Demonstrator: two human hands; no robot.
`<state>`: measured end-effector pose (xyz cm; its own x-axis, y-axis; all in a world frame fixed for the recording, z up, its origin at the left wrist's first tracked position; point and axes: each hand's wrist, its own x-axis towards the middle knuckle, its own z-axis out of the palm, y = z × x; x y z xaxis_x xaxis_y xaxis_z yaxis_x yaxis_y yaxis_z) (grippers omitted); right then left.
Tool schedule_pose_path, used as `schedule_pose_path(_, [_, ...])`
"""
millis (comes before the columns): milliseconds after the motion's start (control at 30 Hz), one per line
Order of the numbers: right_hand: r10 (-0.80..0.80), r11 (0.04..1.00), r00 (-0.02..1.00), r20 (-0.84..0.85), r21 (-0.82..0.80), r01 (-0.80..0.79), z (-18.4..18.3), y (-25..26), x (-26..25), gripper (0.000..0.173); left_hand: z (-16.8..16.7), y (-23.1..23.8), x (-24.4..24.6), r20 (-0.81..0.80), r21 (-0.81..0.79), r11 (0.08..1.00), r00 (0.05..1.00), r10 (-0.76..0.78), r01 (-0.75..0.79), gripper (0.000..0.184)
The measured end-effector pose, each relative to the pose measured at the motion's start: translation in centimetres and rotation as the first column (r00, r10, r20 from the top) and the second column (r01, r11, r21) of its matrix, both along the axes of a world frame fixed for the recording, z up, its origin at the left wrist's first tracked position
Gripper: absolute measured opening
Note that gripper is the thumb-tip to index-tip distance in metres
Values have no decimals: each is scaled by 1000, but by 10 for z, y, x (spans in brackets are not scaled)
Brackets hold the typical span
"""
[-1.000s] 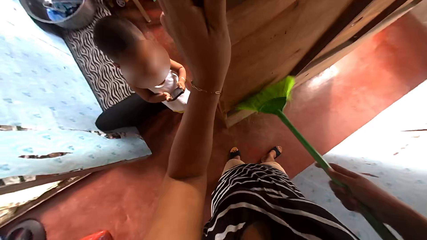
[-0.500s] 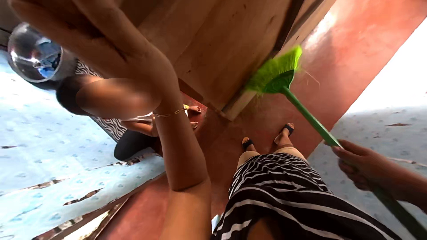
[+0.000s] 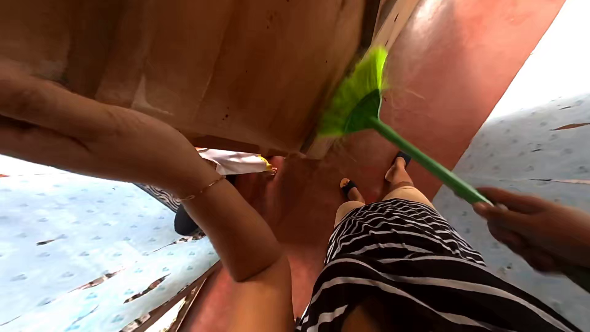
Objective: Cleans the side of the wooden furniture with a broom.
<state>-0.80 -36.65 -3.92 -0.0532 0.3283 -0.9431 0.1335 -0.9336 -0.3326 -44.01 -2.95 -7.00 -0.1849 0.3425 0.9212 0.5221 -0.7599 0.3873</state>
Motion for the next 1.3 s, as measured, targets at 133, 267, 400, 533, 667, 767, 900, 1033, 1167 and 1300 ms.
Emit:
schedule_pose_path(133, [89, 996, 988, -129, 19, -87, -17, -1, -29, 32, 57, -48, 67, 142, -267, 964, 989, 46, -6, 33])
schedule_pose_path(267, [-144, 984, 988, -48, 100, 148, -89, 39, -19, 35, 64, -52, 72, 160, -308, 951, 986, 39, 12, 35])
schedule_pose_path(400, [-108, 989, 994, -30, 99, 110, -44, 14, 3, 32, 70, -59, 77, 158, -316, 948, 984, 81, -28, 37])
schedule_pose_path(533, [134, 991, 982, -134, 33, -131, -12, -12, -15, 36, 70, -58, 79, 146, -303, 952, 985, 95, -47, 40])
schedule_pose_path(667, [31, 995, 999, -42, 94, -27, -83, 24, -15, 38, 68, -56, 75, 157, -321, 947, 984, 82, -28, 40])
schedule_pose_path(767, [-171, 979, 985, 35, 122, 166, -81, 37, -3, 34, 69, -57, 77, 147, -331, 942, 984, 105, -51, 42])
schedule_pose_path(900, [23, 995, 1000, -19, 101, -21, -19, -5, 4, 34, 70, -57, 75, 147, -307, 951, 986, 82, -33, 40])
schedule_pose_path(1033, [261, 965, 960, -105, 71, -254, -49, -5, -26, 38, 70, -54, 72, 120, -299, 954, 991, 52, -14, 40])
schedule_pose_path(1167, [16, 981, 1000, 26, 191, -21, -92, 30, -12, 38, 70, -56, 73, 144, -279, 960, 989, 45, -3, 38])
schedule_pose_path(1300, [-10, 989, 997, 72, 150, -1, -48, 9, 7, 37, 71, -56, 78, 161, -291, 956, 984, 74, -24, 39])
